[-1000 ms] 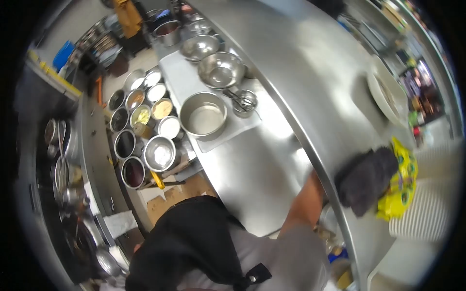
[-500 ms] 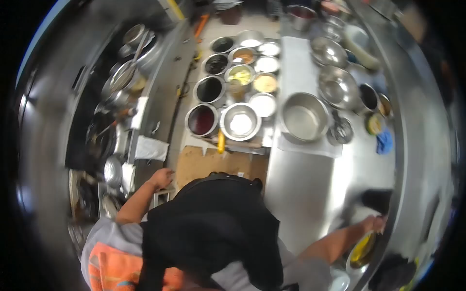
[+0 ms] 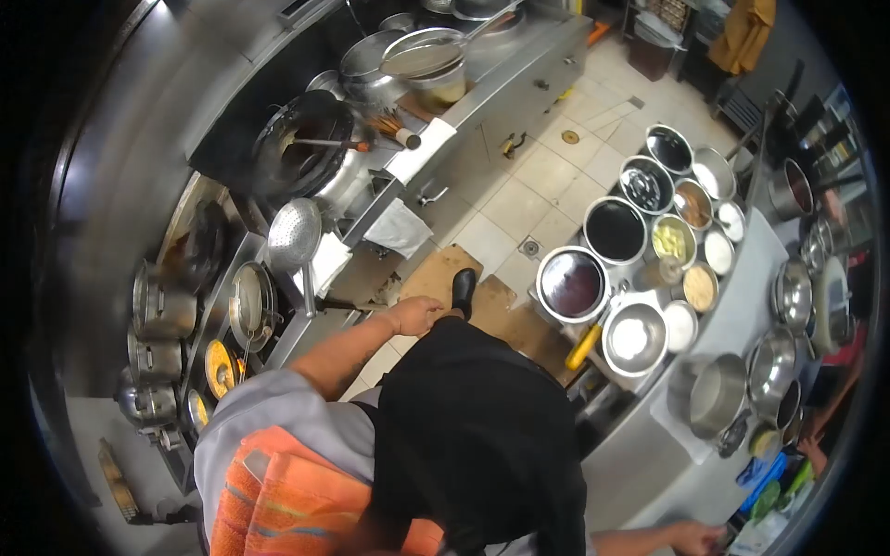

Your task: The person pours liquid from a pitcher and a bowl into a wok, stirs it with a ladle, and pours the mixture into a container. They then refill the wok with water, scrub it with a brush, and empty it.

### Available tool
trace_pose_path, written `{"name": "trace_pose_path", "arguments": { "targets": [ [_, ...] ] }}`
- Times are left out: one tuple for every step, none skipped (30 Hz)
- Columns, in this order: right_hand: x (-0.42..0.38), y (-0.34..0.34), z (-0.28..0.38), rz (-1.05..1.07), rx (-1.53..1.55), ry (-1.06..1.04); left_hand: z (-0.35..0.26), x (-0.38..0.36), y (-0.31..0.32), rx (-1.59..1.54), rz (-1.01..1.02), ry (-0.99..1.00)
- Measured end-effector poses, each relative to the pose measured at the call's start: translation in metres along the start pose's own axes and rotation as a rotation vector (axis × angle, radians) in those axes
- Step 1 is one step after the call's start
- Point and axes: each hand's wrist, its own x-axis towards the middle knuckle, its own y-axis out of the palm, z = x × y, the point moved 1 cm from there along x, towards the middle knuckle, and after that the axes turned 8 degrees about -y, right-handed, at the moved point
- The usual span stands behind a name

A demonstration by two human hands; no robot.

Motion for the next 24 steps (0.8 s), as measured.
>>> {"name": "trace_pose_path", "arguments": {
  "targets": [
    [-0.005, -0.010, 0.073, 0.064, 0.290, 0.057, 0.002, 0.008, -0.015, -0.028, -0.002, 0.034],
    [-0.014, -0.017, 0.141, 0.165, 0.393, 0.071, 0.008, 0.022, -0.031, -0.052, -0.005, 0.073],
    [-0.025, -0.020, 0.194, 0.262, 0.495, 0.090, 0.018, 0.041, -0.045, -0.055, -0.004, 0.088],
    [-0.041, 0.006, 0.220, 0.304, 0.559, 0.085, 0.027, 0.058, -0.059, -0.110, -0.020, 0.142],
    [-0.060, 0.032, 0.251, 0.342, 0.628, 0.085, 0.036, 0.078, -0.079, -0.162, -0.042, 0.198],
    [-0.074, 0.039, 0.297, 0.449, 0.573, 0.070, 0.038, 0.097, -0.107, -0.151, -0.050, 0.219],
    [-0.088, 0.051, 0.329, 0.569, 0.531, -0.052, 0.032, 0.107, -0.136, -0.157, -0.099, 0.263],
    [-0.119, 0.072, 0.369, 0.501, 0.705, -0.121, 0.023, 0.112, -0.164, -0.166, -0.139, 0.305],
    [-0.138, 0.087, 0.412, 0.433, 0.865, -0.195, 0.007, 0.115, -0.200, -0.263, -0.197, 0.374],
    [-0.127, 0.052, 0.480, 0.848, 0.668, -0.080, -0.006, 0.115, -0.234, -0.261, -0.172, 0.400],
    [-0.157, 0.081, 0.499, 0.817, 0.811, -0.096, -0.025, 0.118, -0.270, -0.293, -0.260, 0.556],
    [-0.158, 0.063, 0.558, 0.624, 0.703, -0.405, -0.049, 0.118, -0.308, -0.331, -0.343, 0.723],
    [-0.165, 0.060, 0.590, 0.666, 0.950, -0.469, -0.079, 0.104, -0.352, -0.362, -0.337, 0.802],
    [-0.172, 0.046, 0.618, 0.830, 0.812, -0.435, -0.107, 0.084, -0.400, -0.388, -0.326, 0.882],
    [-0.171, 0.011, 0.663, 0.876, 0.863, -0.338, -0.129, 0.069, -0.439, -0.410, -0.368, 1.048],
    [-0.145, -0.035, 0.713, 1.134, 0.715, -0.347, -0.151, 0.055, -0.473, -0.445, -0.408, 1.213],
    [-0.151, -0.042, 0.734, 1.108, 0.731, -0.382, -0.170, 0.038, -0.499, -0.476, -0.486, 1.281],
    [-0.156, -0.040, 0.749, 1.084, 0.750, -0.429, -0.188, 0.017, -0.524, -0.396, -0.508, 1.284],
    [-0.158, -0.039, 0.767, 1.078, 0.851, -0.440, -0.202, 0.006, -0.545, -0.317, -0.539, 1.279],
    [-0.158, -0.037, 0.782, 1.075, 0.960, -0.456, -0.210, 0.012, -0.561, -0.424, -0.475, 1.500],
    [-0.155, -0.038, 0.796, 1.119, 0.929, -0.423, -0.221, 0.012, -0.577, -0.295, -0.496, 1.541],
    [-0.151, -0.035, 0.809, 1.166, 0.913, -0.394, -0.235, 0.016, -0.590, -0.235, -0.434, 1.586],
    [-0.150, -0.025, 0.820, 1.211, 0.869, -0.379, -0.250, 0.025, -0.597, -0.169, -0.382, 1.619],
    [-0.153, -0.012, 0.830, 1.213, 0.880, -0.386, -0.274, 0.050, -0.579, -0.446, -0.580, 1.739]
  ]
}}
